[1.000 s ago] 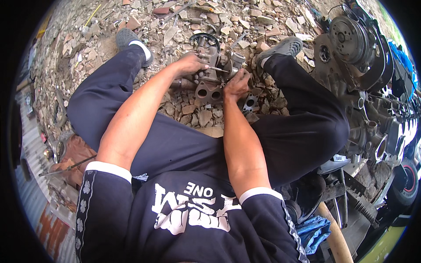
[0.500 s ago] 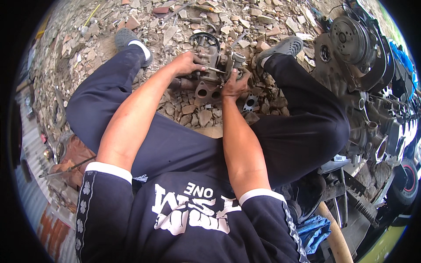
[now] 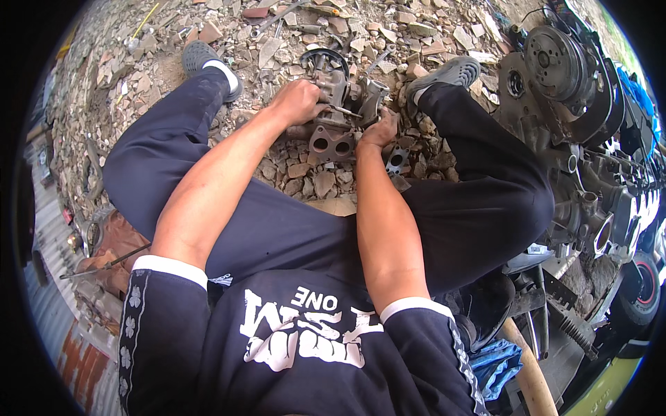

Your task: The person sits on a debris-covered ground and uses a hammer and chisel to separate a turbocharger housing from an exhaust manifold. They repeatedly strike the chisel to break the joint, then pull the housing away and inspect the separated parts.

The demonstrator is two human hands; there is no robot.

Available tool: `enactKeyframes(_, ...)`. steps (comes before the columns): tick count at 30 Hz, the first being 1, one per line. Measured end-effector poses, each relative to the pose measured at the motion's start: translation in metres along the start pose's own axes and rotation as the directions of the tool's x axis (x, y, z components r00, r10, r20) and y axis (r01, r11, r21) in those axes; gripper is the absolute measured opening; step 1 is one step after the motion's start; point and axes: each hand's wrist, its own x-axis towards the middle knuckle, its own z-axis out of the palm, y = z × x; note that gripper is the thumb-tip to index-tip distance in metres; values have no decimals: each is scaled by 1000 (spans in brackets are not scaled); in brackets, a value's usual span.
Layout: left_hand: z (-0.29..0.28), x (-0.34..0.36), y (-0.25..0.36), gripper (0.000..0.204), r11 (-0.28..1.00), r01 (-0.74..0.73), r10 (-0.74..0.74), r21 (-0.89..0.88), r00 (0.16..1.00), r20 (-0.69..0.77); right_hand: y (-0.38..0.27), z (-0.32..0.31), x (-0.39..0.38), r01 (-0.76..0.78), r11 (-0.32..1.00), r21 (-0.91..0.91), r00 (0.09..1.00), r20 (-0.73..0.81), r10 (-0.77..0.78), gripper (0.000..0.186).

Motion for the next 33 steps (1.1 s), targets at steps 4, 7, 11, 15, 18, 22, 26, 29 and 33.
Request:
enactKeyframes(4,-5,2,13,31,994,58,-62,-91,997,-37,5,-3,12,33,992,119,999,30,-37,9)
enactKeyframes(7,-4,1,12,33,980,126,-129,-153,991,-15,2,3,9,-16,989,145,999,49,9,12)
enactKeyframes(11,-7,5,13,34,959,192,-187,-206,981,44,4,6,17,36,999,18,999,22,-37,10)
enactKeyframes(15,-13,8,12,35,932,279,-254,-234,958,129,4,5,15,57,938,-341,998,1,-61,17)
enactKeyframes(18,-12,8,9,37,933,246,-219,-262,967,127,2,5,15,86,917,-389,996,17,-86,24)
enactKeyframes(22,-5,9,4,38,940,239,-211,-245,968,136,-11,9,4,70,887,-457,997,21,-67,28)
enactKeyframes(26,-5,13,7,36,953,201,-170,-227,974,147,-17,6,6,26,879,-477,998,-42,-52,30)
enactKeyframes(29,1,17,-1,40,950,259,-225,-176,955,194,-27,13,0,16,852,-524,999,-18,-30,33)
enactKeyframes(33,2,19,2,42,948,254,-217,-192,957,194,-36,10,-5,16,790,-613,1000,-3,-23,36)
